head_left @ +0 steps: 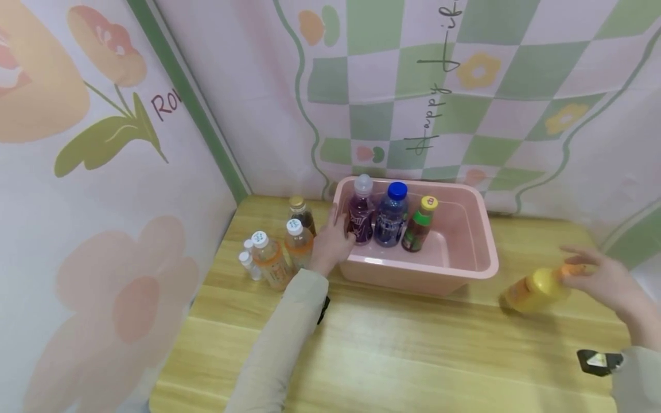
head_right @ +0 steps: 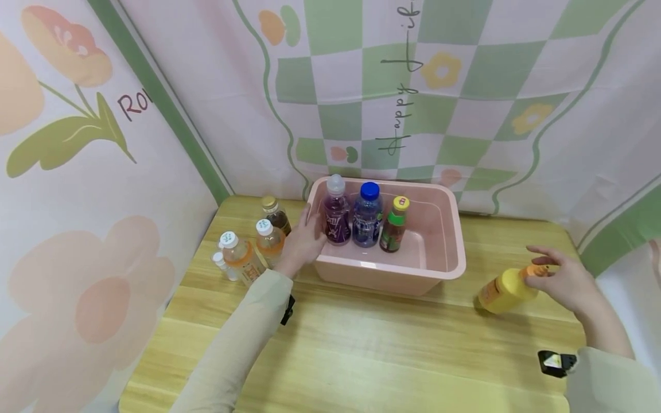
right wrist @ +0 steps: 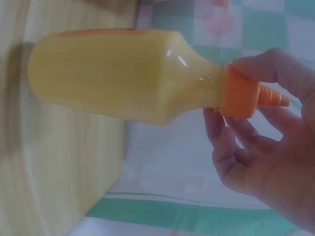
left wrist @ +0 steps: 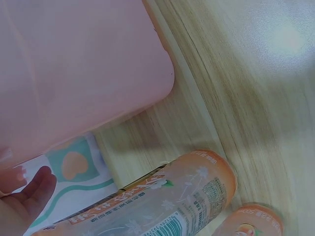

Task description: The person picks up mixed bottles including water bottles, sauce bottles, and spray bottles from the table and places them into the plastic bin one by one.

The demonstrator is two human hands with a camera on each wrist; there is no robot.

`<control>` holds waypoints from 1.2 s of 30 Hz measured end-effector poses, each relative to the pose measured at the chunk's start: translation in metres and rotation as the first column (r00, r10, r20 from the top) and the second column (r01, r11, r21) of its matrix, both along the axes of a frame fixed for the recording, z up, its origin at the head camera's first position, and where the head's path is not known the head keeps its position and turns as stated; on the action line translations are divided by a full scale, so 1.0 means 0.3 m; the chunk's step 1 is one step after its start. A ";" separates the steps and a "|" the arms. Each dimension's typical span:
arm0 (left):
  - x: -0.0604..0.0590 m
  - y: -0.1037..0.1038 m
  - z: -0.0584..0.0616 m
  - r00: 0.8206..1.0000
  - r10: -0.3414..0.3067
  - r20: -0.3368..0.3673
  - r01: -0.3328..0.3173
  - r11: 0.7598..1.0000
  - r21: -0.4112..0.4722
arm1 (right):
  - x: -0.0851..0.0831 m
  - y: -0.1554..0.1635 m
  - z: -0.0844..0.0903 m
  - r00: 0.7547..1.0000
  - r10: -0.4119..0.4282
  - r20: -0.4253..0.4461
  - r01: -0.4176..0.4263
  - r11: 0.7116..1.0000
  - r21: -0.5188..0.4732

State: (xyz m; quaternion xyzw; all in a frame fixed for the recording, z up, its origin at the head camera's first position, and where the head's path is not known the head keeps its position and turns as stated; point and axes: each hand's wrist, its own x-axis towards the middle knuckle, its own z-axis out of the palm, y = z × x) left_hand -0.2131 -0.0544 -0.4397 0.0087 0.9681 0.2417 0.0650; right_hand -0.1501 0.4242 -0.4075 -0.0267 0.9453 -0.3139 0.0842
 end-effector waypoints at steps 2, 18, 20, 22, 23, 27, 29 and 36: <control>0.000 0.000 0.000 1.000 -0.001 0.005 0.001 1.000 0.005 | 0.000 -0.013 0.017 0.999 -0.037 -0.024 0.036 0.999 -0.014; 0.002 0.000 0.003 1.000 -0.002 0.020 0.002 1.000 -0.001 | -0.007 -0.156 0.161 0.881 -0.435 -0.184 0.374 0.880 -0.291; 0.002 0.001 0.003 1.000 -0.003 0.015 0.003 1.000 -0.010 | -0.010 -0.175 0.185 0.861 -0.474 -0.182 0.395 0.851 -0.347; 0.004 0.001 0.002 1.000 -0.002 0.008 0.002 1.000 -0.010 | -0.016 -0.193 0.210 0.844 -0.506 -0.179 0.408 0.821 -0.400; 0.004 0.001 0.001 1.000 0.000 0.005 0.000 1.000 -0.011 | -0.020 -0.202 0.223 0.834 -0.522 -0.177 0.413 0.805 -0.426; 0.004 0.001 -0.002 1.000 0.005 0.000 -0.005 1.000 -0.010 | -0.038 -0.237 0.267 0.792 -0.587 -0.169 0.449 0.747 -0.491; 0.003 0.001 -0.004 1.000 0.004 0.001 -0.004 1.000 -0.011 | -0.045 -0.253 0.288 0.783 -0.598 -0.171 0.437 0.724 -0.533; 0.003 0.004 -0.002 1.000 0.005 0.002 -0.005 1.000 -0.020 | -0.063 -0.323 0.348 0.764 -0.623 -0.171 0.330 0.604 -0.726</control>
